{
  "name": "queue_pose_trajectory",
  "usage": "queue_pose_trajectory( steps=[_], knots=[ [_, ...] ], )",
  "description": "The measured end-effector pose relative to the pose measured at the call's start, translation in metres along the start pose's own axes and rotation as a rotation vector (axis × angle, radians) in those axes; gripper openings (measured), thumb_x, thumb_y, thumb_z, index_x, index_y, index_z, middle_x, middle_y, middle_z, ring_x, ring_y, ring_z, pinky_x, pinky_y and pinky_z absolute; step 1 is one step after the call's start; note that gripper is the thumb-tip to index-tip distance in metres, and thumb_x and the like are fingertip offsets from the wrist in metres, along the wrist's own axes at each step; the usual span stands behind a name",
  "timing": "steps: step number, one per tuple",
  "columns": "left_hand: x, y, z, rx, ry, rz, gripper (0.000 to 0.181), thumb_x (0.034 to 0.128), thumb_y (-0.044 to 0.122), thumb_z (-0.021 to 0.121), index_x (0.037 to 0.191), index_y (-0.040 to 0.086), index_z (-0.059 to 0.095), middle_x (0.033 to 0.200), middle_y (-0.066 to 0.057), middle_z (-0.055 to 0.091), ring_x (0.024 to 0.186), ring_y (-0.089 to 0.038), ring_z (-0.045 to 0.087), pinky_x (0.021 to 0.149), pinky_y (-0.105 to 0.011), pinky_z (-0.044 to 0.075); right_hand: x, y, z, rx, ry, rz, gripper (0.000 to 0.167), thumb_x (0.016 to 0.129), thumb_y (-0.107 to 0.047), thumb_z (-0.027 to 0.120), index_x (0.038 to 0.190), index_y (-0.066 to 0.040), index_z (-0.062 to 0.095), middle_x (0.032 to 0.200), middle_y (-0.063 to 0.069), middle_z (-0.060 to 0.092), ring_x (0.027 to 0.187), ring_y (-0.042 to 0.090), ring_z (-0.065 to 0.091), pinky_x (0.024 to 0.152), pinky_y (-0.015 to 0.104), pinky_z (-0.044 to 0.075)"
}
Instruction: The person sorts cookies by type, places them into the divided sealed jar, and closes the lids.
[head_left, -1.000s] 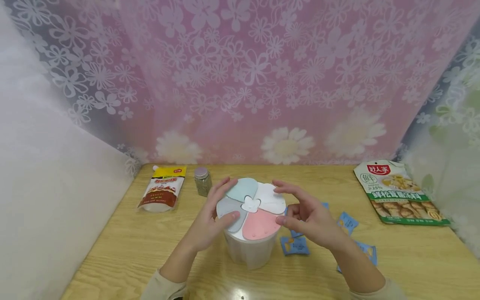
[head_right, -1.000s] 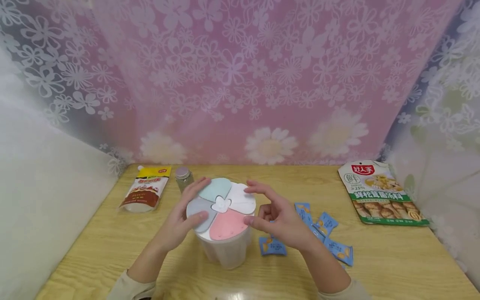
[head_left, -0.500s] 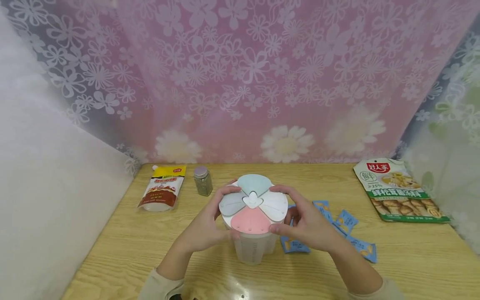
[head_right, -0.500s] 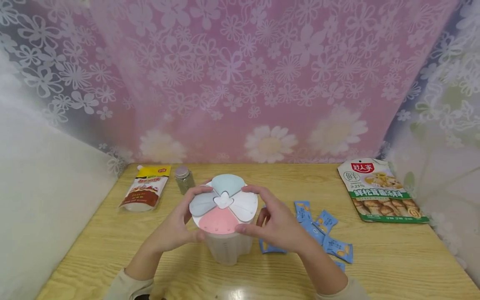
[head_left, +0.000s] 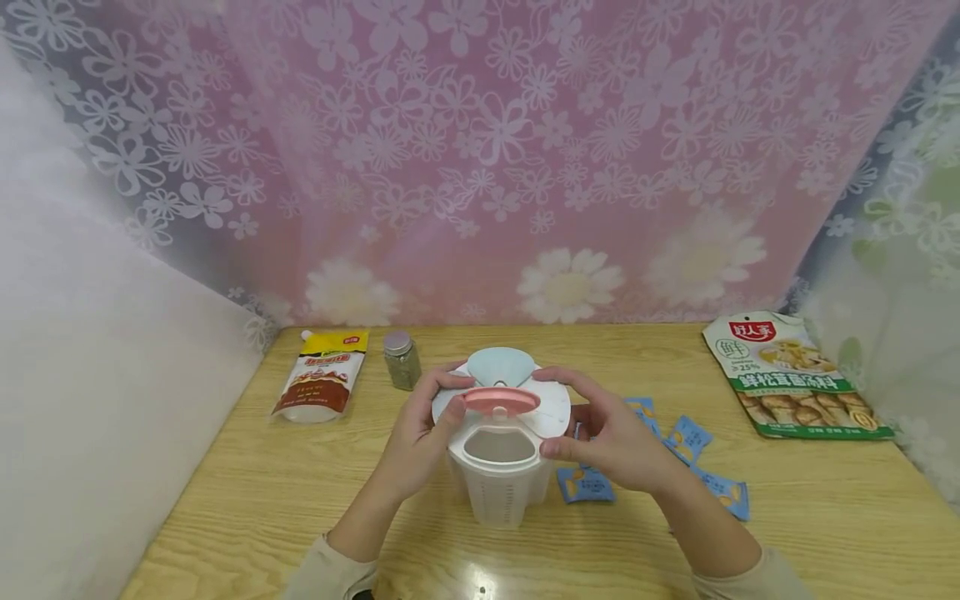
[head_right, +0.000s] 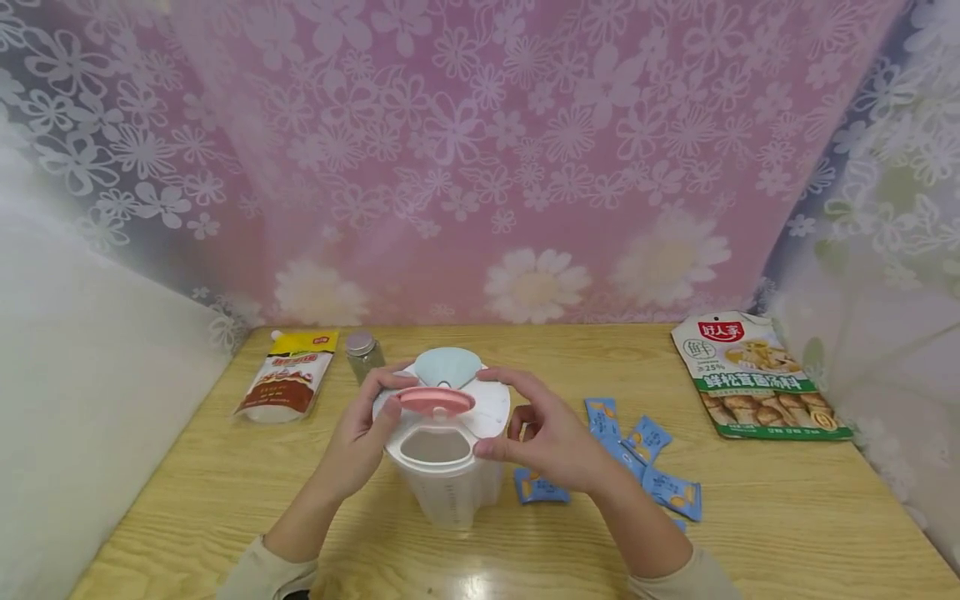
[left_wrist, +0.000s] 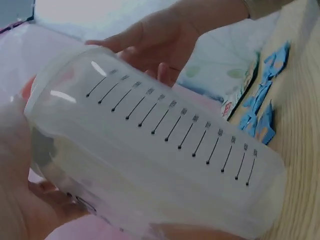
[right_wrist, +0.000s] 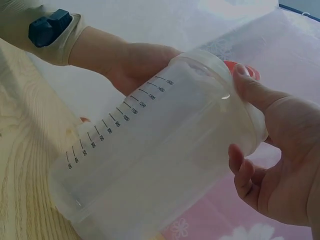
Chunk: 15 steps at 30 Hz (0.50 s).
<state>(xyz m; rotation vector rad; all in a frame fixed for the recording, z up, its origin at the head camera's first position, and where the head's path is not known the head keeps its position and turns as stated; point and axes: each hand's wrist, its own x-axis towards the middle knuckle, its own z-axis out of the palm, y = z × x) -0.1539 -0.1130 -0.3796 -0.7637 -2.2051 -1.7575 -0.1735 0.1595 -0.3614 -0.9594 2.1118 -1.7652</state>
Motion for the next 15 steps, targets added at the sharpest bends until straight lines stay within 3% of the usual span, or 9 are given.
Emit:
queue_pose_trajectory(
  steps=[2,5,11,15],
  knots=[
    [0.0011,0.0008,0.0032,-0.02,0.054,-0.017,0.018,0.105,0.017,0.05,0.12,0.008,0.056,0.147,-0.014,0.048,0.138,-0.03,0.045,0.11,-0.025,0.041,-0.0001,0.0013,0.0009,0.016,-0.006,-0.018,0.071,0.089,-0.004,0.073,0.151,-0.014,0.037,0.107,0.017,0.058,0.067,0.014,0.057,0.053,0.031,0.052],
    [0.0011,0.0026,0.0055,-0.044,0.081,-0.03,0.017,0.1049,0.013,0.049,0.119,0.008,0.056,0.146,-0.013,0.051,0.139,-0.029,0.045,0.112,-0.029,0.039,0.0003,0.0023,0.0014,0.046,-0.009,-0.04,0.072,0.09,-0.003,0.072,0.152,-0.012,0.036,0.121,0.017,0.052,0.07,0.015,0.058,0.057,0.029,0.053],
    [0.0019,0.0018,0.0082,-0.077,0.102,-0.06,0.029,0.1058,0.014,0.046,0.134,0.011,0.054,0.143,-0.008,0.053,0.139,-0.018,0.044,0.114,-0.027,0.035,0.0002,0.0002,0.0021,0.044,0.027,-0.022,0.073,0.089,-0.003,0.073,0.152,-0.013,0.038,0.09,0.009,0.038,0.065,0.019,0.034,0.052,0.027,0.039],
    [0.0015,0.0028,0.01,-0.116,0.111,-0.111,0.031,0.1064,0.017,0.045,0.136,0.01,0.05,0.143,-0.009,0.051,0.135,-0.013,0.046,0.109,-0.021,0.039,-0.0033,-0.0008,0.0018,0.048,0.055,0.027,0.073,0.088,-0.002,0.073,0.151,-0.016,0.039,0.099,0.009,0.039,0.064,0.016,0.033,0.05,0.027,0.04]
  ],
)
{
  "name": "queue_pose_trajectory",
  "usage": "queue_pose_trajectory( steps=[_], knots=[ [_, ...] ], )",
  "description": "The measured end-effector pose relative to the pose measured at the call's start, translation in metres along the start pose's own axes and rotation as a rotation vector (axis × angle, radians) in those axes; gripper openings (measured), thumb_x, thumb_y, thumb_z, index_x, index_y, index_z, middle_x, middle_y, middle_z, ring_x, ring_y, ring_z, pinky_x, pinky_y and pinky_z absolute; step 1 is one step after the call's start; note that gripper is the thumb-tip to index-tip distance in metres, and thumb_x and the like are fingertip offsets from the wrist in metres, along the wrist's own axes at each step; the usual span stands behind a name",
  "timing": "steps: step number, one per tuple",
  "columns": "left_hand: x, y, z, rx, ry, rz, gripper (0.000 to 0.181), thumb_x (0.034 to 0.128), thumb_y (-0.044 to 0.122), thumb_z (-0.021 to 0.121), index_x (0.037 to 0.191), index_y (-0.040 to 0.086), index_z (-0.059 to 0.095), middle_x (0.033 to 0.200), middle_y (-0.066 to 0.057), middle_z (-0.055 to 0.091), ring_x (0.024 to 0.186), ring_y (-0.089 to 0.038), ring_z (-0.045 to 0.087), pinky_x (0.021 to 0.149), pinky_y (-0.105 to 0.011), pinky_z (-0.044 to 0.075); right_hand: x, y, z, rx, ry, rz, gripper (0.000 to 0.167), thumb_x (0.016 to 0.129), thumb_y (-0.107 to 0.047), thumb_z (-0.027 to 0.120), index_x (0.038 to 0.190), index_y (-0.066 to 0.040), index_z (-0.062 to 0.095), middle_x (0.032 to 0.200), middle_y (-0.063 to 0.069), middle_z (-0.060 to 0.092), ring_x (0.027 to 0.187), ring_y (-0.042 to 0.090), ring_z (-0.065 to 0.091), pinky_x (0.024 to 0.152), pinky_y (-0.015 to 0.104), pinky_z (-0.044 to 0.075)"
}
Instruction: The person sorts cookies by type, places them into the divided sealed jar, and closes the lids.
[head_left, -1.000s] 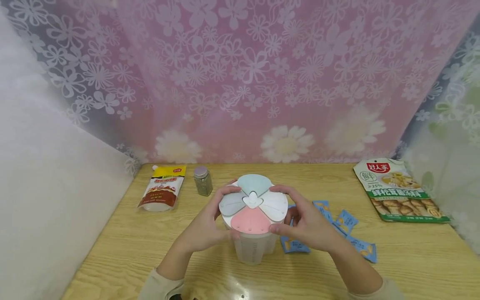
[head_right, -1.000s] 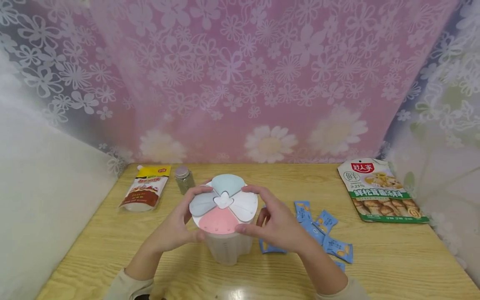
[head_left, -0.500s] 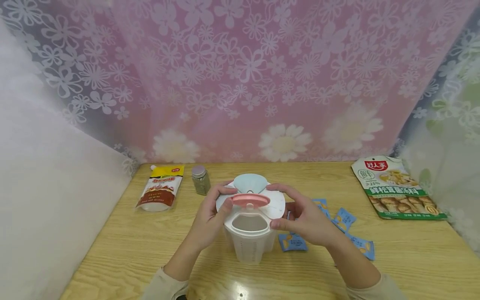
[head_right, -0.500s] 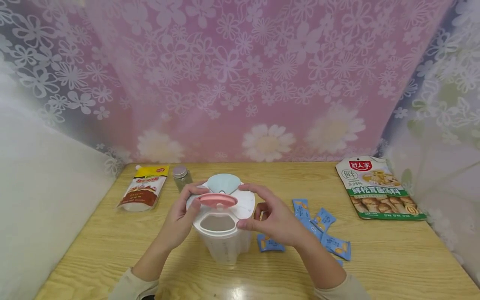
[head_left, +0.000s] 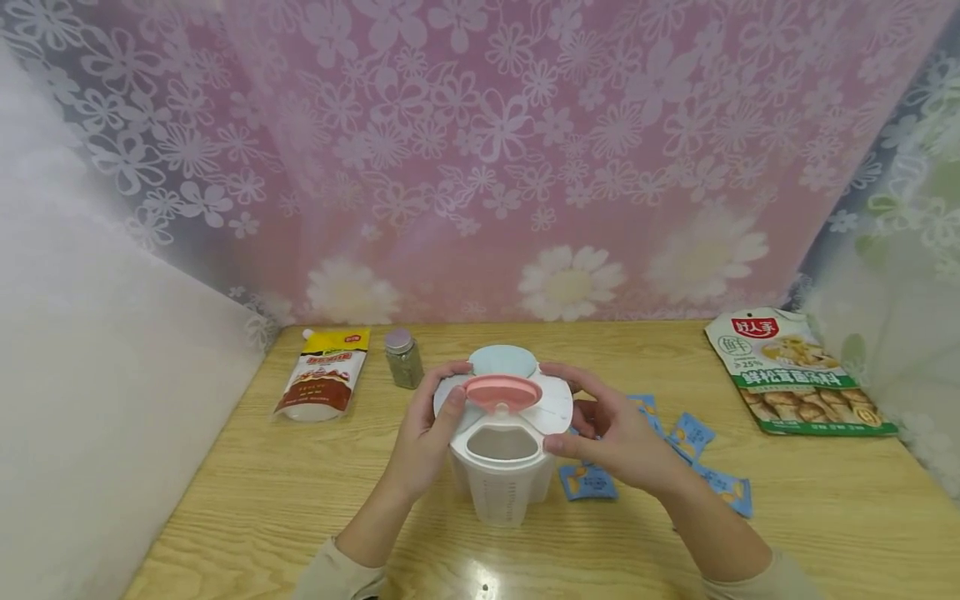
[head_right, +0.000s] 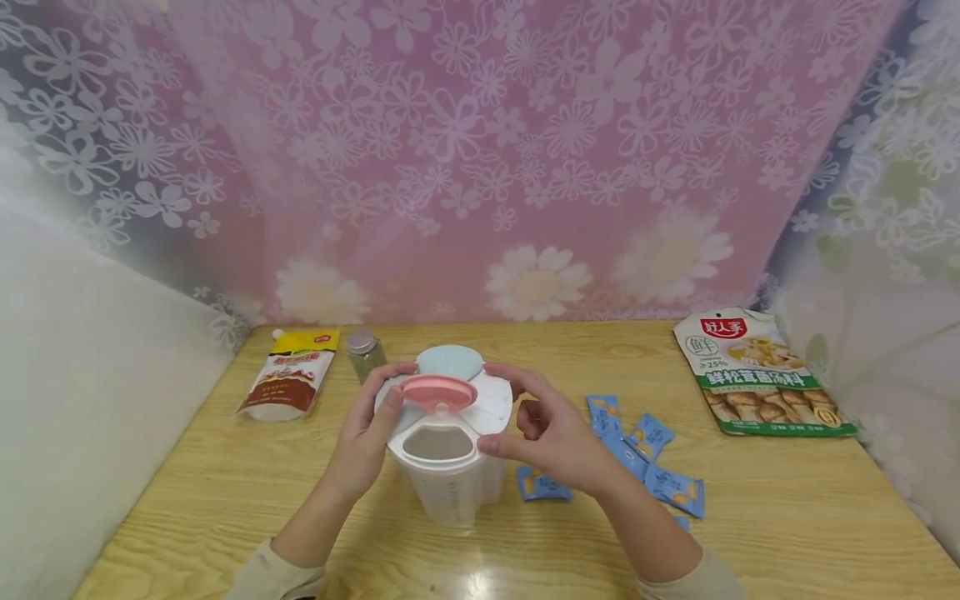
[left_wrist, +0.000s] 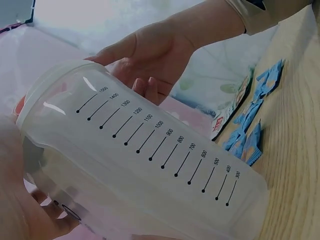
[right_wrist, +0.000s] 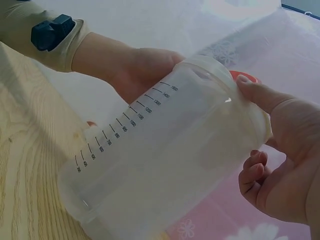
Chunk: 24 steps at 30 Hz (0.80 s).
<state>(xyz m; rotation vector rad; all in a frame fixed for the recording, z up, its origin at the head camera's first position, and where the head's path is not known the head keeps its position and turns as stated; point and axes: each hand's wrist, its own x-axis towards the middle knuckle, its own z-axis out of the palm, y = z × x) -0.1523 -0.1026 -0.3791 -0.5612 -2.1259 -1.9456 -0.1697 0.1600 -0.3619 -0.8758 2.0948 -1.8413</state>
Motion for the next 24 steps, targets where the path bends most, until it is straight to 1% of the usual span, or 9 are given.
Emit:
queue_pose_trajectory(
  steps=[1,4,8,11,13,16,21,24],
  knots=[
    [0.0,0.0,0.0,-0.005,0.008,-0.011,0.031,0.1065,0.018,0.045,0.136,0.01,0.049,0.143,-0.009,0.052,0.133,-0.012,0.047,0.109,-0.021,0.04,-0.001,0.0,-0.001,-0.003,0.005,0.002,0.072,0.089,-0.002,0.073,0.151,-0.016,0.04,0.104,0.01,0.04,0.064,0.016,0.033,0.05,0.026,0.04],
    [-0.001,0.001,0.0,-0.014,0.023,-0.029,0.033,0.1065,0.018,0.044,0.138,0.009,0.047,0.142,-0.01,0.052,0.129,-0.012,0.049,0.106,-0.022,0.042,-0.005,-0.002,-0.004,-0.029,0.006,-0.009,0.068,0.09,-0.001,0.07,0.15,-0.014,0.041,0.111,0.01,0.04,0.061,0.017,0.033,0.049,0.027,0.039],
    [-0.001,0.003,-0.001,-0.046,0.014,-0.037,0.038,0.1067,0.018,0.044,0.143,0.006,0.043,0.142,-0.013,0.051,0.125,-0.013,0.052,0.103,-0.022,0.045,-0.012,-0.007,-0.011,-0.061,-0.009,-0.018,0.065,0.092,0.0,0.068,0.15,-0.012,0.041,0.109,0.008,0.04,0.061,0.02,0.032,0.05,0.029,0.039],
    [-0.001,0.003,-0.002,-0.066,0.005,-0.04,0.037,0.1068,0.019,0.044,0.142,0.007,0.043,0.138,-0.013,0.053,0.122,-0.012,0.053,0.101,-0.023,0.047,-0.019,-0.009,-0.017,-0.064,-0.024,-0.022,0.065,0.092,0.002,0.067,0.15,-0.009,0.04,0.107,0.007,0.042,0.06,0.021,0.03,0.049,0.029,0.038],
    [-0.001,0.002,-0.002,-0.074,0.005,-0.039,0.036,0.1067,0.019,0.045,0.141,0.008,0.044,0.135,-0.013,0.053,0.12,-0.012,0.054,0.101,-0.023,0.047,-0.023,-0.01,-0.021,-0.057,-0.04,-0.023,0.066,0.092,0.004,0.065,0.15,-0.008,0.038,0.106,0.007,0.043,0.059,0.021,0.029,0.048,0.031,0.035],
    [0.0,0.002,-0.002,-0.083,0.009,-0.03,0.035,0.1063,0.018,0.046,0.139,0.007,0.044,0.133,-0.013,0.054,0.119,-0.012,0.055,0.1,-0.024,0.047,-0.028,-0.008,-0.027,-0.03,-0.066,-0.019,0.065,0.092,0.007,0.063,0.15,-0.007,0.038,0.105,0.005,0.045,0.058,0.021,0.028,0.049,0.032,0.035],
    [0.0,0.0,0.0,-0.101,0.004,-0.013,0.034,0.1061,0.018,0.047,0.138,0.005,0.045,0.133,-0.014,0.054,0.118,-0.012,0.055,0.1,-0.024,0.048,-0.037,-0.002,-0.036,0.018,-0.099,-0.001,0.062,0.093,0.011,0.06,0.149,-0.006,0.039,0.102,0.004,0.046,0.058,0.023,0.028,0.053,0.032,0.04],
    [0.0,0.0,0.002,-0.102,0.001,-0.017,0.034,0.1063,0.019,0.046,0.138,0.005,0.045,0.133,-0.014,0.054,0.118,-0.012,0.055,0.1,-0.024,0.048,-0.041,0.006,-0.041,0.037,-0.12,-0.008,0.06,0.093,0.011,0.059,0.148,-0.002,0.04,0.1,0.003,0.046,0.058,0.024,0.03,0.055,0.031,0.043]
  ],
)
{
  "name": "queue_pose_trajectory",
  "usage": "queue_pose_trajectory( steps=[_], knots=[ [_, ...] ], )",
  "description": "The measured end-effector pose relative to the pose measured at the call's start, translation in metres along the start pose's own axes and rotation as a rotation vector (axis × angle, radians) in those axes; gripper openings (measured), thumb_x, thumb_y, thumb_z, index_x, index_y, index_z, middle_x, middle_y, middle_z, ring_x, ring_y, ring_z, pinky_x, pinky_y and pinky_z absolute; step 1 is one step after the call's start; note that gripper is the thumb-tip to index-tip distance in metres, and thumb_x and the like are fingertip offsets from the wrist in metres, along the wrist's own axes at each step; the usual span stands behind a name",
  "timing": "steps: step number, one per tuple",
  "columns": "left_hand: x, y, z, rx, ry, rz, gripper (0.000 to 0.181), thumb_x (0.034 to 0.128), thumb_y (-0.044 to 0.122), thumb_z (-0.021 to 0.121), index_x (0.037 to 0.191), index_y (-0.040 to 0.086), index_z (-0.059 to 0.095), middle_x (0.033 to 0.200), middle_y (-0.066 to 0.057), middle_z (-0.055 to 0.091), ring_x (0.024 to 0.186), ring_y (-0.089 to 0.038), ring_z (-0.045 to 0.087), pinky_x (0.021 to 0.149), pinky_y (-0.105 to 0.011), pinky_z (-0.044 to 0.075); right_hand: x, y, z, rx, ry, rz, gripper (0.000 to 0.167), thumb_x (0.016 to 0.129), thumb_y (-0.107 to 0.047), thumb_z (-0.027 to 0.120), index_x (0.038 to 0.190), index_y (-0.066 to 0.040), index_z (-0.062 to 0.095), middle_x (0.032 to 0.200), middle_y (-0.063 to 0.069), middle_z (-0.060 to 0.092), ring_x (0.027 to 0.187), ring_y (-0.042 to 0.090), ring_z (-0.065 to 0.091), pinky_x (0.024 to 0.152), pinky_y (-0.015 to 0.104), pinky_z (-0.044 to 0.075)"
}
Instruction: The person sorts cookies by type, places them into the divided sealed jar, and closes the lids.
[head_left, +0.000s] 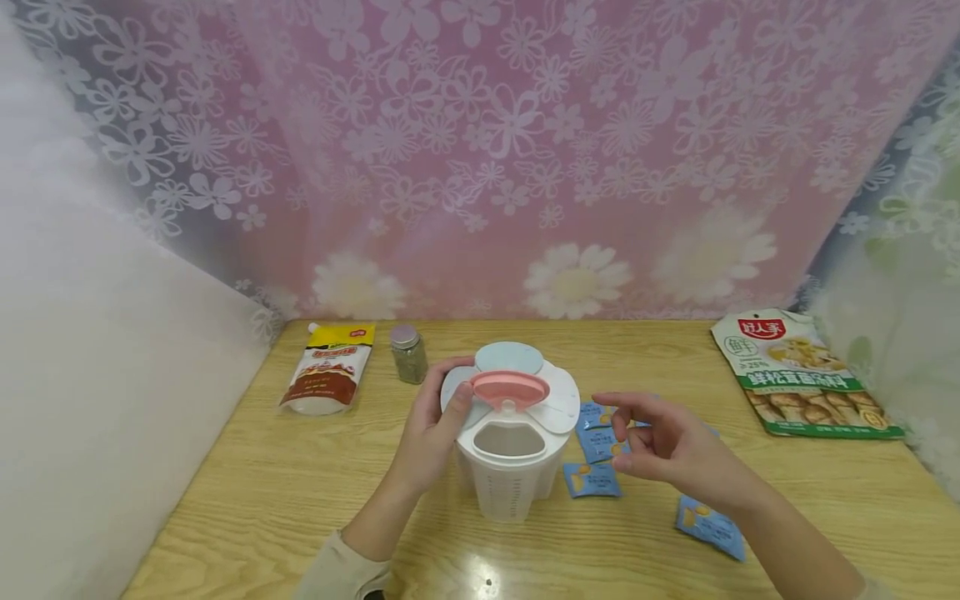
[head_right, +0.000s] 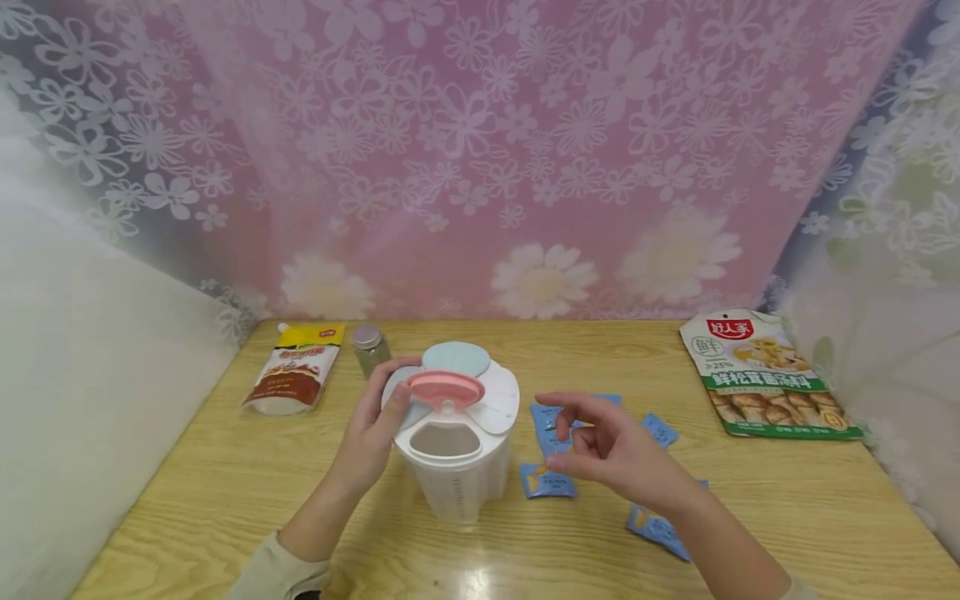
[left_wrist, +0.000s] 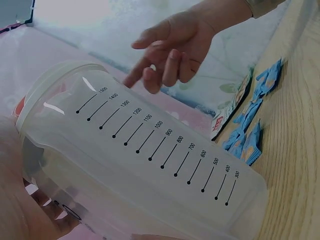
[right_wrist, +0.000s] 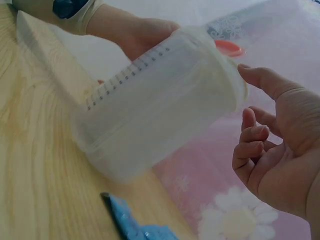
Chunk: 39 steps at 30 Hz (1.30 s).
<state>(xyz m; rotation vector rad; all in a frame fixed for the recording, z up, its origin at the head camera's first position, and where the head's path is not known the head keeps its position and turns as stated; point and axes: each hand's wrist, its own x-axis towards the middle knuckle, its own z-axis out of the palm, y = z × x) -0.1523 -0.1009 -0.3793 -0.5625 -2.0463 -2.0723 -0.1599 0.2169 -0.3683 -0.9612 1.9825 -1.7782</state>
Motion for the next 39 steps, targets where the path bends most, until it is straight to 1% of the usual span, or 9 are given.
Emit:
queue_pose_trajectory(
  steps=[7,12,16,19,24,28,32,35,39],
  knots=[
    [-0.001,0.002,0.002,0.014,0.015,-0.019,0.034,0.1067,0.019,0.045,0.137,0.005,0.045,0.132,-0.014,0.055,0.118,-0.011,0.055,0.1,-0.023,0.047,-0.01,0.031,-0.007,0.017,-0.005,0.067,0.056,0.093,0.006,0.062,0.146,0.0,0.044,0.098,0.002,0.05,0.063,0.022,0.041,0.058,0.029,0.048],
    [-0.001,0.001,0.001,0.034,0.025,-0.024,0.033,0.1066,0.019,0.045,0.137,0.006,0.046,0.132,-0.013,0.056,0.117,-0.011,0.056,0.1,-0.023,0.047,-0.013,0.055,-0.009,-0.084,0.018,0.099,0.056,0.091,0.0,0.068,0.143,0.002,0.047,0.094,0.01,0.051,0.054,0.024,0.033,0.047,0.032,0.04],
    [-0.002,-0.001,0.0,0.045,0.034,-0.023,0.033,0.1065,0.019,0.044,0.137,0.007,0.046,0.132,-0.013,0.056,0.116,-0.01,0.056,0.099,-0.023,0.048,-0.012,0.069,-0.007,-0.143,0.023,0.16,0.06,0.089,-0.007,0.074,0.143,-0.001,0.049,0.091,0.005,0.053,0.052,0.018,0.032,0.046,0.031,0.039],
    [-0.002,-0.001,0.0,0.033,0.027,-0.014,0.033,0.1066,0.018,0.044,0.138,0.006,0.046,0.132,-0.014,0.056,0.116,-0.011,0.057,0.099,-0.023,0.048,-0.01,0.077,-0.005,-0.139,0.018,0.186,0.061,0.087,-0.009,0.076,0.142,0.0,0.05,0.084,0.003,0.05,0.053,0.012,0.033,0.047,0.028,0.04],
    [-0.001,0.0,0.001,-0.008,0.01,-0.008,0.035,0.1062,0.017,0.045,0.138,0.004,0.045,0.132,-0.015,0.054,0.115,-0.011,0.056,0.098,-0.023,0.049,-0.009,0.089,-0.003,-0.175,0.005,0.174,0.062,0.085,-0.012,0.079,0.139,0.001,0.052,0.073,0.013,0.041,0.052,0.01,0.033,0.048,0.026,0.041],
    [-0.001,0.001,0.002,-0.04,0.0,-0.011,0.035,0.106,0.017,0.046,0.138,0.003,0.044,0.132,-0.014,0.053,0.116,-0.011,0.056,0.098,-0.024,0.049,-0.009,0.095,-0.004,-0.191,0.006,0.203,0.061,0.085,-0.014,0.079,0.138,0.0,0.053,0.07,0.019,0.038,0.052,0.011,0.032,0.053,0.027,0.043],
    [-0.001,0.001,0.003,-0.044,-0.002,-0.017,0.035,0.106,0.017,0.046,0.138,0.004,0.044,0.132,-0.013,0.053,0.116,-0.012,0.056,0.098,-0.024,0.049,-0.009,0.101,-0.004,-0.211,0.022,0.234,0.061,0.084,-0.016,0.081,0.137,0.001,0.055,0.068,0.01,0.039,0.054,0.008,0.033,0.065,0.024,0.045],
    [-0.001,0.001,0.002,-0.038,0.0,-0.024,0.035,0.1059,0.017,0.046,0.138,0.004,0.044,0.132,-0.013,0.053,0.116,-0.012,0.056,0.098,-0.024,0.049,-0.008,0.103,-0.002,-0.236,0.045,0.265,0.062,0.082,-0.019,0.082,0.135,0.0,0.057,0.069,0.0,0.038,0.057,0.005,0.034,0.074,0.021,0.042],
    [-0.001,0.0,0.0,-0.023,0.008,-0.03,0.034,0.1057,0.016,0.046,0.137,0.004,0.045,0.132,-0.014,0.054,0.116,-0.012,0.056,0.098,-0.024,0.049,-0.006,0.104,0.002,-0.291,0.061,0.322,0.059,0.08,-0.024,0.084,0.13,-0.002,0.062,0.067,-0.005,0.036,0.058,0.003,0.034,0.075,0.02,0.04]
  ],
)
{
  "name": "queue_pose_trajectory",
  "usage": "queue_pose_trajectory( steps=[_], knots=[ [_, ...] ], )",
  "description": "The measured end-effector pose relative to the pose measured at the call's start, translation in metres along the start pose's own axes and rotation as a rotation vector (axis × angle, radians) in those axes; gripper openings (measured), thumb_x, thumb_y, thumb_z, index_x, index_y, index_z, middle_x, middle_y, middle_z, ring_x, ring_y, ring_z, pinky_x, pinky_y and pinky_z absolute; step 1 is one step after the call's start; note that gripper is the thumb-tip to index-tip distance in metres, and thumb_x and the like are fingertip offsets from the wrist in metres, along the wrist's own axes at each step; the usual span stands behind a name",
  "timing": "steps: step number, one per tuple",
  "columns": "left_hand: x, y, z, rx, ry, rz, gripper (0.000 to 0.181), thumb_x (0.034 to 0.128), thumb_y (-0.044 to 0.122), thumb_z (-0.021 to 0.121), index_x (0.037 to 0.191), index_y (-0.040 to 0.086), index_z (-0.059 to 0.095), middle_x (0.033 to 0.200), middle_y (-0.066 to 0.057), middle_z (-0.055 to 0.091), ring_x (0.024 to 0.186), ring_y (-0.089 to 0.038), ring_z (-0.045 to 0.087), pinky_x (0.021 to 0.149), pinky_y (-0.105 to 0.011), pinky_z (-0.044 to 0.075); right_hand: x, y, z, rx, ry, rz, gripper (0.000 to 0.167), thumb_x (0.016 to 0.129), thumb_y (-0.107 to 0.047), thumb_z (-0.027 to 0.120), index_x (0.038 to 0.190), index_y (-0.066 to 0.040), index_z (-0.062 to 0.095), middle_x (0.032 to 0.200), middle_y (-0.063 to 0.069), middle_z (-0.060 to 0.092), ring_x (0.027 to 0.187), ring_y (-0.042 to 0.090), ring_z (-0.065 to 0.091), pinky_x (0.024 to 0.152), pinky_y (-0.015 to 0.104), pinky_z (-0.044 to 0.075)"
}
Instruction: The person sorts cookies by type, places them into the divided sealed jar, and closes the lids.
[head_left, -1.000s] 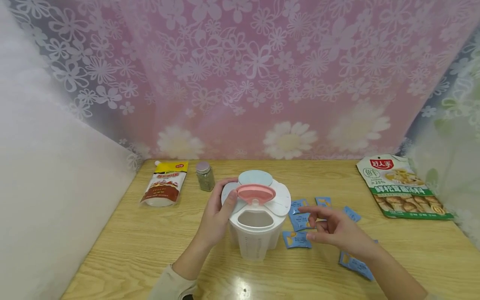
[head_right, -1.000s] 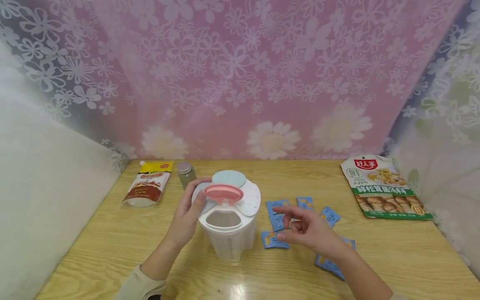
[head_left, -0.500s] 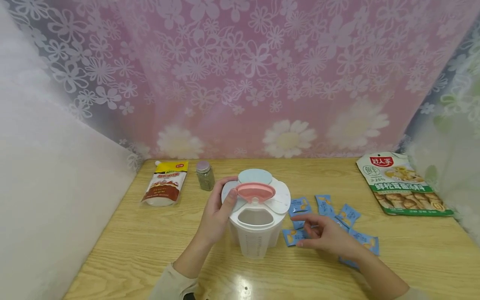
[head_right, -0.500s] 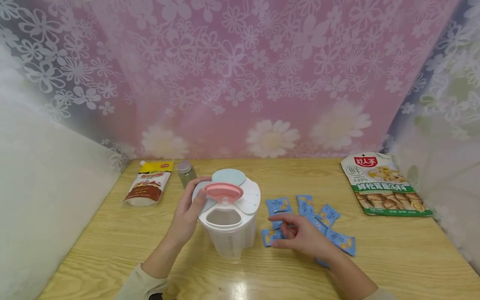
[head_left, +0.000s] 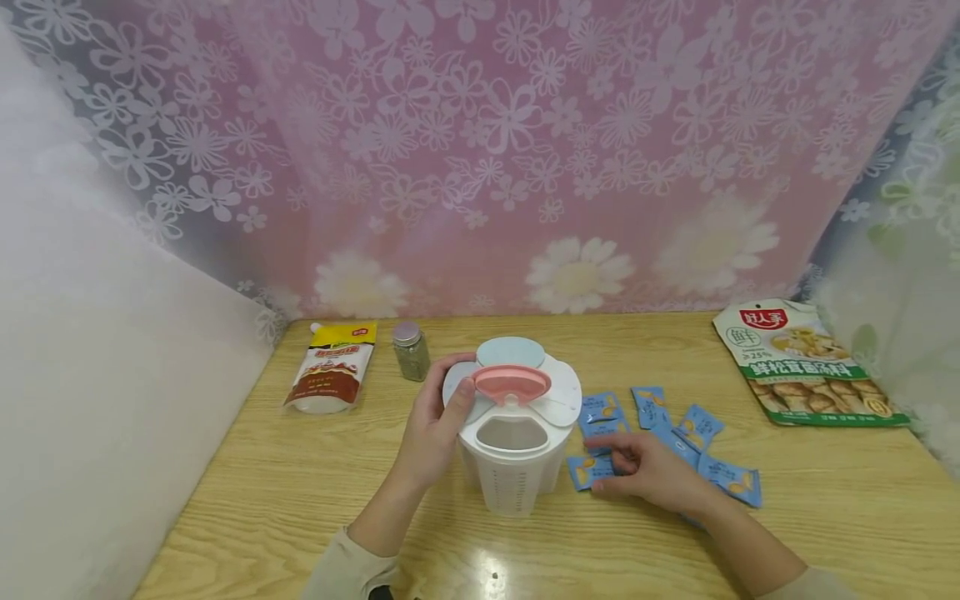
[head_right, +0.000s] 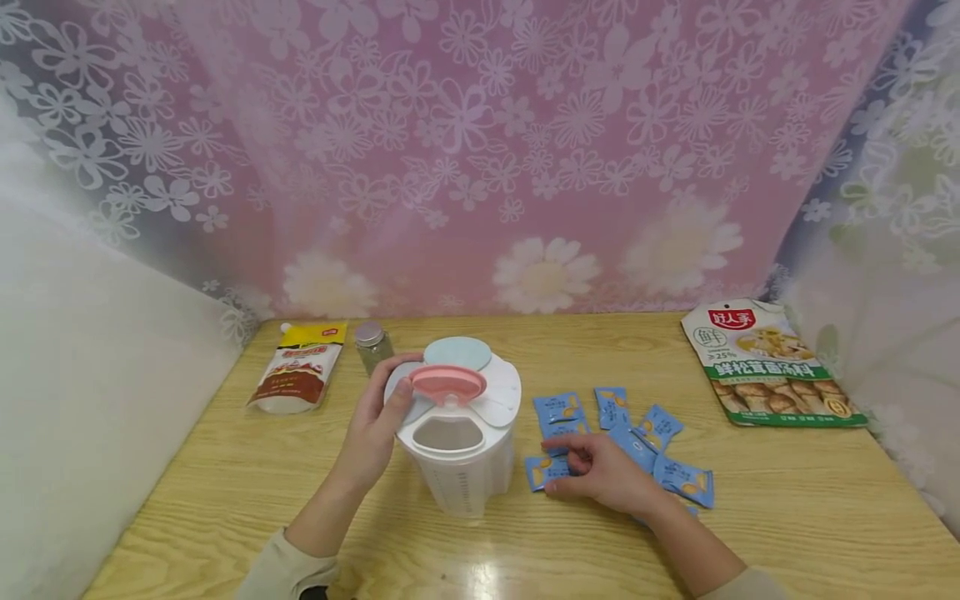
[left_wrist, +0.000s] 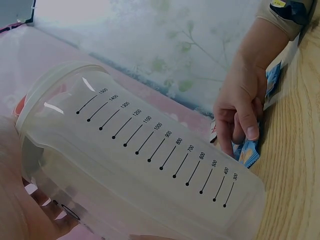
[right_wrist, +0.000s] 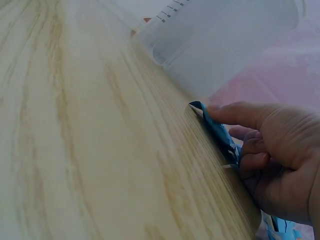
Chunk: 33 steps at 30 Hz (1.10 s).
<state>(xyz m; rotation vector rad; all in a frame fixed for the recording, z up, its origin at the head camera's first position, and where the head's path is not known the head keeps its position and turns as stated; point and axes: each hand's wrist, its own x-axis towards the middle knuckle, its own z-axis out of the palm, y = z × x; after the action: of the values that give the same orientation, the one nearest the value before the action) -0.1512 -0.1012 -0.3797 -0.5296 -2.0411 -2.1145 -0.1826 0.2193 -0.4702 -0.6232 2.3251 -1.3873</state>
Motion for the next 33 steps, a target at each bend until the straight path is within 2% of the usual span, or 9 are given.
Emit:
queue_pose_trajectory(
  steps=[5,10,13,19,25,27,29,32,33],
  knots=[
    [0.001,-0.001,-0.003,0.029,0.02,0.006,0.033,0.1056,0.016,0.046,0.137,0.004,0.046,0.131,-0.014,0.055,0.116,-0.012,0.056,0.099,-0.023,0.048,0.006,0.001,0.004,-0.083,0.012,0.052,0.055,0.079,-0.03,0.085,0.125,-0.006,0.067,0.063,-0.006,0.035,0.055,0.003,0.032,0.067,0.02,0.04],
    [0.0,-0.001,-0.005,0.029,0.025,0.002,0.034,0.1055,0.016,0.046,0.137,0.004,0.046,0.132,-0.014,0.054,0.117,-0.012,0.055,0.099,-0.022,0.048,0.009,0.001,0.007,-0.112,0.02,0.07,0.05,0.079,-0.032,0.085,0.12,-0.008,0.068,0.059,-0.007,0.034,0.052,0.003,0.03,0.058,0.022,0.04],
    [0.0,-0.001,-0.004,0.023,0.021,0.0,0.034,0.1056,0.016,0.046,0.137,0.004,0.046,0.133,-0.014,0.054,0.118,-0.012,0.055,0.099,-0.022,0.047,0.008,0.0,0.006,-0.096,0.018,0.062,0.048,0.08,-0.031,0.084,0.119,-0.007,0.068,0.058,-0.007,0.032,0.051,0.003,0.029,0.059,0.022,0.04],
    [-0.001,-0.002,-0.002,0.01,0.013,0.01,0.034,0.1057,0.016,0.046,0.137,0.005,0.046,0.131,-0.012,0.054,0.117,-0.012,0.055,0.099,-0.023,0.048,0.002,-0.005,0.0,0.009,0.005,0.056,0.046,0.083,-0.026,0.082,0.12,-0.002,0.067,0.062,-0.006,0.029,0.054,0.004,0.028,0.063,0.021,0.04],
    [0.001,-0.001,0.0,0.001,0.004,0.019,0.034,0.1059,0.017,0.046,0.138,0.005,0.046,0.131,-0.011,0.054,0.118,-0.012,0.055,0.099,-0.023,0.048,-0.002,-0.009,-0.004,0.062,0.013,0.029,0.045,0.082,-0.024,0.082,0.12,-0.004,0.067,0.068,-0.003,0.033,0.057,0.004,0.031,0.055,0.024,0.037],
    [0.001,0.0,0.0,0.002,0.006,0.015,0.034,0.1059,0.017,0.046,0.137,0.005,0.046,0.132,-0.013,0.054,0.118,-0.012,0.055,0.1,-0.023,0.048,-0.003,-0.008,-0.005,0.063,0.017,-0.001,0.043,0.083,-0.022,0.082,0.12,-0.006,0.067,0.077,0.0,0.049,0.057,0.003,0.032,0.052,0.025,0.037],
    [0.0,0.0,0.0,0.006,0.005,0.013,0.034,0.1058,0.017,0.046,0.138,0.005,0.046,0.133,-0.013,0.054,0.119,-0.012,0.055,0.1,-0.023,0.048,-0.004,-0.008,-0.007,0.071,0.025,-0.006,0.042,0.083,-0.021,0.081,0.121,-0.009,0.067,0.095,0.007,0.061,0.056,0.002,0.035,0.051,0.023,0.039],
    [0.0,-0.001,0.001,0.009,0.003,0.008,0.034,0.1059,0.017,0.046,0.138,0.005,0.045,0.133,-0.014,0.054,0.119,-0.012,0.055,0.1,-0.023,0.047,-0.007,-0.01,-0.011,0.092,0.022,-0.009,0.042,0.085,-0.02,0.08,0.123,-0.009,0.066,0.124,0.02,0.061,0.054,0.002,0.037,0.048,0.023,0.04],
    [0.0,-0.001,0.001,0.009,0.002,0.009,0.034,0.1059,0.016,0.046,0.138,0.005,0.045,0.132,-0.014,0.054,0.118,-0.012,0.055,0.1,-0.023,0.047,-0.008,-0.01,-0.012,0.101,0.02,0.005,0.043,0.085,-0.021,0.079,0.124,-0.009,0.066,0.124,0.022,0.062,0.054,0.001,0.037,0.048,0.022,0.04]
  ],
)
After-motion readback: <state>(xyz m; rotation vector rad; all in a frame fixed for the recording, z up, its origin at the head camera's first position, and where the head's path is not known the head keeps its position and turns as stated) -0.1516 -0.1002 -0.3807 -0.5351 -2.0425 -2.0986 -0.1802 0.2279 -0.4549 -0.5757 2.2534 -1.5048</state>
